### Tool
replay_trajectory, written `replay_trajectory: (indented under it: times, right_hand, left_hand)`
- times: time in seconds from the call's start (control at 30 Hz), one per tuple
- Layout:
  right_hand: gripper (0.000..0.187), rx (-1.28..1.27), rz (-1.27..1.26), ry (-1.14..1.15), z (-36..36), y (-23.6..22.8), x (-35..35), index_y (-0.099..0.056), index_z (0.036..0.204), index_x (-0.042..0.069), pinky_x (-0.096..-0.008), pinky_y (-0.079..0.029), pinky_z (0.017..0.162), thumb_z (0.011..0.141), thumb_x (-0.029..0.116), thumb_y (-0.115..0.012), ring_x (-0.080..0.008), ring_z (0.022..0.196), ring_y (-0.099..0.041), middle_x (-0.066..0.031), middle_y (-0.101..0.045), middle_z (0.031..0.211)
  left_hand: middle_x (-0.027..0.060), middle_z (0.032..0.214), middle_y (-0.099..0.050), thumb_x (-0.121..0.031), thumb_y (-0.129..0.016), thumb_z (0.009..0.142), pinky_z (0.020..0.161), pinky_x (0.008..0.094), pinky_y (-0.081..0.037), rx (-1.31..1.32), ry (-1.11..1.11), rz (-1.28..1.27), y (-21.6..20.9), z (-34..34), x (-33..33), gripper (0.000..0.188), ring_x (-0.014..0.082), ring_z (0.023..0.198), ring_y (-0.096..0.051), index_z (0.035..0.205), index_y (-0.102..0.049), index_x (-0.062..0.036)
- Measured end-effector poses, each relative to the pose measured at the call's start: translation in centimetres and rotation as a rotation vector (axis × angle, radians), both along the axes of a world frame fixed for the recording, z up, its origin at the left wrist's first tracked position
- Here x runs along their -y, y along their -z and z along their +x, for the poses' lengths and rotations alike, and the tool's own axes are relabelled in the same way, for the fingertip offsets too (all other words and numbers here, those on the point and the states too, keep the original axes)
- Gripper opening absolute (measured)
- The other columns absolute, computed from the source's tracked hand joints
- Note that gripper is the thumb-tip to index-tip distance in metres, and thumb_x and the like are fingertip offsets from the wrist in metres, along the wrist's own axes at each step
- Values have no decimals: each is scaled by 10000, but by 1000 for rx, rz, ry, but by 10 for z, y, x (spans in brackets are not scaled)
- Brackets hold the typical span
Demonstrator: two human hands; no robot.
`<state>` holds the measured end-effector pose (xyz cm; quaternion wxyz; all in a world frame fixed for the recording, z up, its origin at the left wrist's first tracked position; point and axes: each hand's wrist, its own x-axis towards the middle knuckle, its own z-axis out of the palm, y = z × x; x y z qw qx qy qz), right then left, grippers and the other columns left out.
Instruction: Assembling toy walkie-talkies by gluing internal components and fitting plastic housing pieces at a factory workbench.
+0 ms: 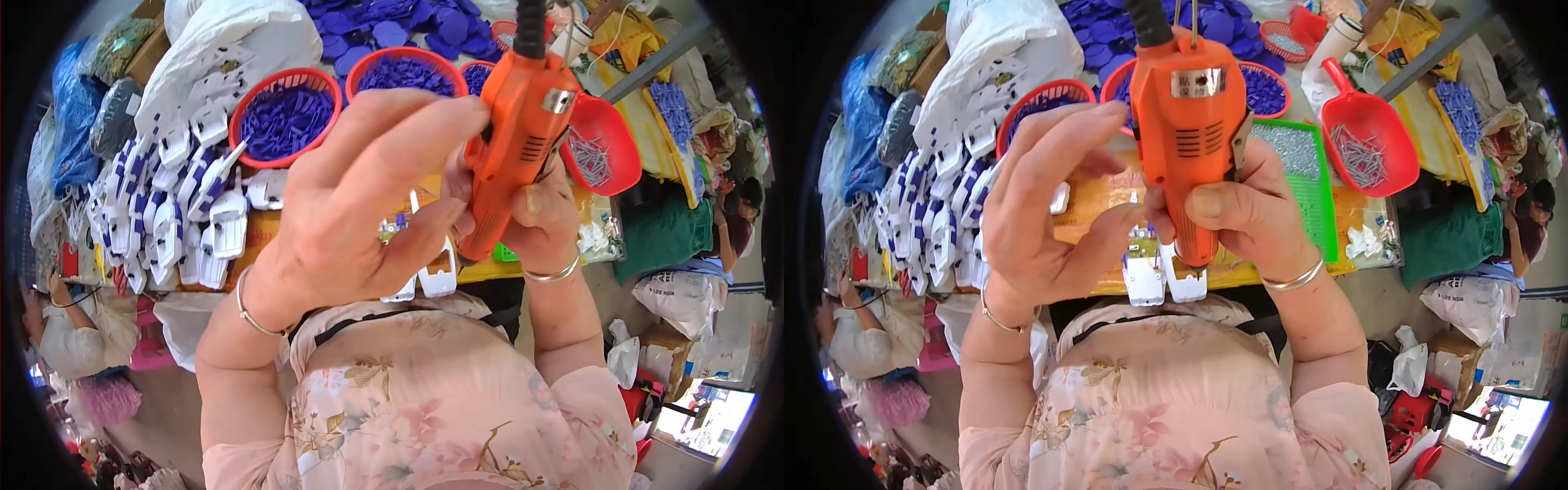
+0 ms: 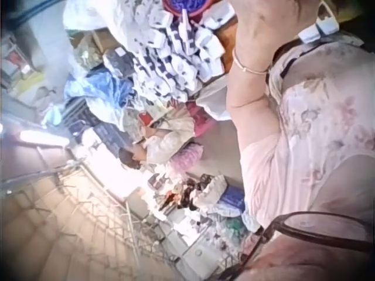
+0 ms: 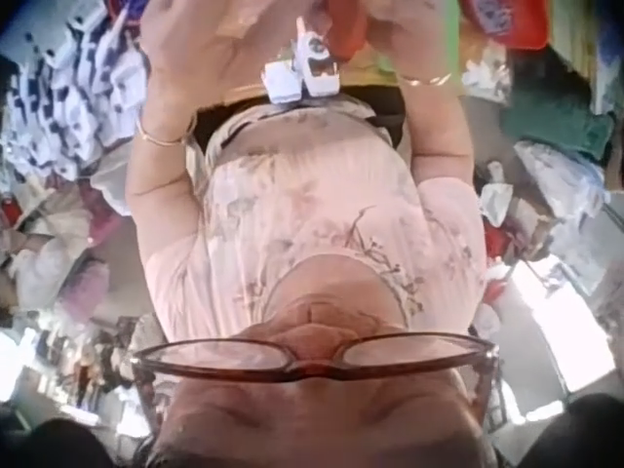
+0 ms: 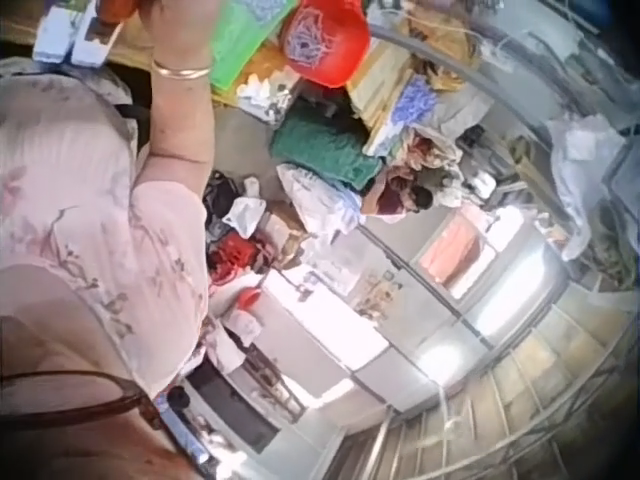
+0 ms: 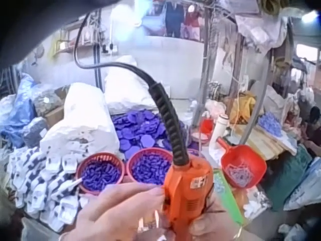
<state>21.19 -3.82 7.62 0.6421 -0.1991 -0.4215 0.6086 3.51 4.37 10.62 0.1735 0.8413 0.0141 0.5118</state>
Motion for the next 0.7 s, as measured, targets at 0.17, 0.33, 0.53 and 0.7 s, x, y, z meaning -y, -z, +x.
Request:
replay_trajectory:
  times: [0.17, 0.33, 0.53, 0.7]
  right_hand:
    - [407, 7, 10, 60, -8, 7, 2, -566, 1111, -60, -323, -542, 628, 768, 137, -663, -225, 720, -644, -144, -639, 953]
    - [360, 146, -53, 148, -15, 7, -1, -576, 1085, -35, -279, -512, 643, 768, 111, -663, -176, 722, -622, -104, -633, 919]
    - [352, 160, 141, 87, -12, 14, -27, -574, 1016, 3, -296, -508, 747, 672, 24, -646, -155, 800, -596, -92, -617, 945]
    - [509, 394, 122, -106, 7, 7, -30, -499, 1143, 7, -284, -470, 729, 651, -8, -625, -137, 838, -566, -89, -593, 953]
  left_hand:
    - [164, 1005, -606, 65, -713, 700, 631, 241, -522, 30, 41, -70, 16, 4, 2, 485, 172, 745, -633, 1155, -543, 60]
    - [146, 930, -612, 113, -656, 634, 577, 275, -507, 86, -43, -46, 27, 5, -3, 443, 205, 659, -608, 1065, -587, 41]
    - [94, 914, -607, 52, -637, 733, 599, 233, -472, -55, -77, -787, 82, -20, -10, 364, 113, 703, -595, 1090, -568, 34]
    - [113, 858, -593, -110, -724, 713, 626, 277, -492, -460, -236, -1022, 136, -42, 22, 425, 158, 699, -588, 1063, -538, 46]
